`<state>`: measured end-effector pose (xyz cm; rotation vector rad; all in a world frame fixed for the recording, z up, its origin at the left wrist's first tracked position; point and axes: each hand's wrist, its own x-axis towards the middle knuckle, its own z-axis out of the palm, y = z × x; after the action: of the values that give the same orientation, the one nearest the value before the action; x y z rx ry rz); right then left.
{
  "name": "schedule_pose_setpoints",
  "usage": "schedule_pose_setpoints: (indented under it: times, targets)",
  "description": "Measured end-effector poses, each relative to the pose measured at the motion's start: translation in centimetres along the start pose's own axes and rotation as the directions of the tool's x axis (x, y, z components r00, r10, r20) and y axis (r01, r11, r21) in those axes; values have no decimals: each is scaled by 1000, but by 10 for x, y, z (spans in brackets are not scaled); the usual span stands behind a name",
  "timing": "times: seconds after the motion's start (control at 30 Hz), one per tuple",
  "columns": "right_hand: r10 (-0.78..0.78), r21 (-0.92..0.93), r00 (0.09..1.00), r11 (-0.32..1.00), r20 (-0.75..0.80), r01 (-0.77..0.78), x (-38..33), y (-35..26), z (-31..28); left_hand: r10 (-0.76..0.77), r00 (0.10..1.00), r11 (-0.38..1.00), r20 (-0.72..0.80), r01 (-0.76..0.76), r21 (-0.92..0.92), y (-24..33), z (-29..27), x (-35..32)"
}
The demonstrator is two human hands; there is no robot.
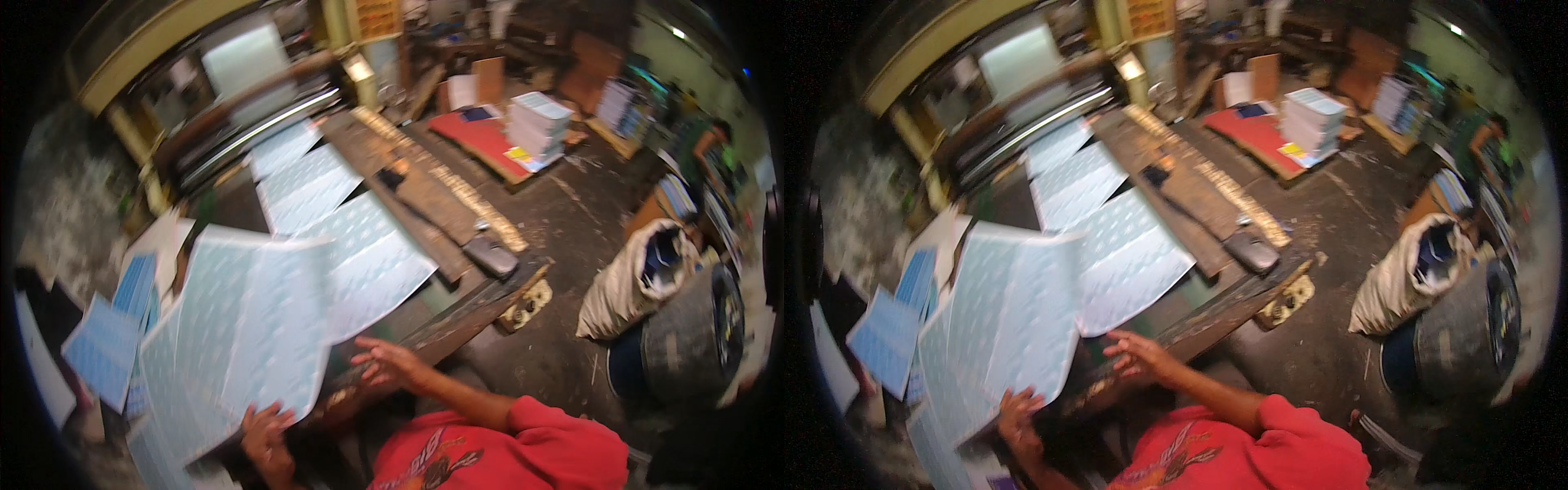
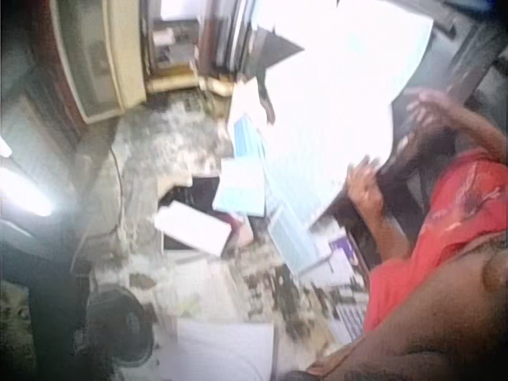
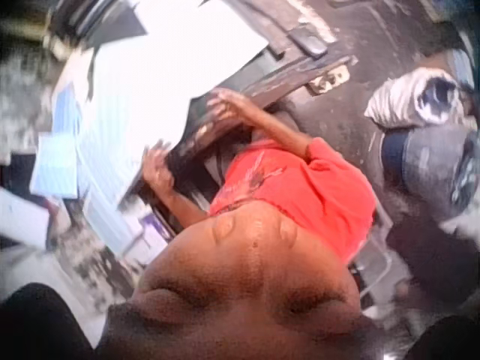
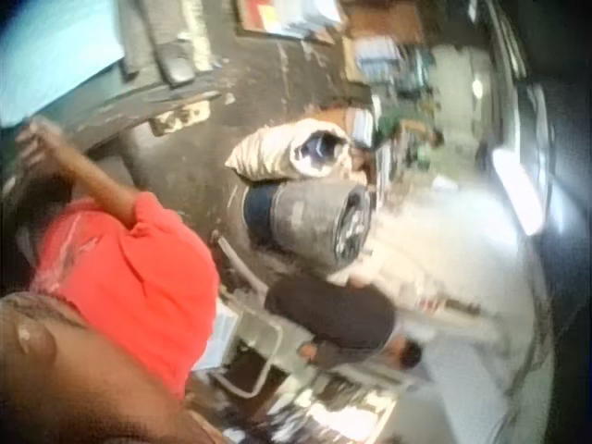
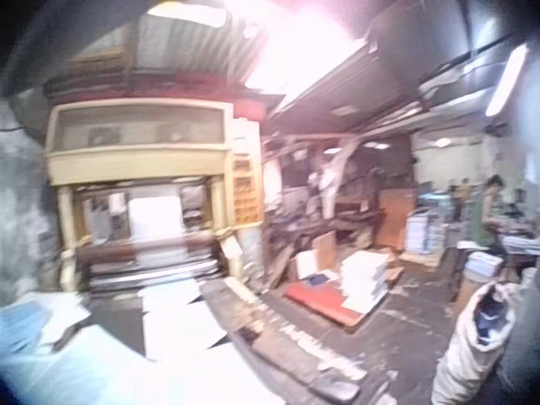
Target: The person feeds printed sheets of paper into a machine one by one, picking them from a stack on the left and placing them onto the conveyor belt of the machine.
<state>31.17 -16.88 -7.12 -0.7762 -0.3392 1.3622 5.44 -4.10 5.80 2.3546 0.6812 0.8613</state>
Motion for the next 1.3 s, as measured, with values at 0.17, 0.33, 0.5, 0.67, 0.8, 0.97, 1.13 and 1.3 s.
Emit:
schedule_pose_setpoints:
  times: [0.17, 0.33, 0.5, 0.67, 0.8, 0.97, 1.13, 1.3]
  targets:
    - [77, 17, 968, 997, -239, -75, -22, -13, 10, 25, 976, 999, 217, -20, -26, 35, 18, 2]
    - [117, 68, 959, 992, -257, -103, -37, 33, -47, 57, 979, 940, -195, 14, 341, -7, 6, 7]
    - [185, -91, 908, 968, -376, -235, -82, 66, -65, -113, 957, 906, -266, 209, 368, -45, 3, 5]
    - [228, -19, 877, 965, -422, -260, -109, 76, -63, 3, 952, 931, -307, 109, 348, -22, 16, 23]
    - [220, 1, 873, 970, -436, -244, -107, 69, -61, 88, 943, 993, -320, -108, -47, 0, 82, 87]
    - [192, 55, 895, 981, -403, -186, -84, 66, -75, -516, 768, 836, -380, 354, -420, -187, 214, 232]
    - [225, 98, 872, 974, -435, -202, -75, 79, -88, -683, 717, 716, -140, 695, 68, -323, 280, 292]
    - [300, 157, 852, 954, -429, -257, -68, 56, -68, -609, 793, 793, -34, 606, -61, -337, 288, 320]
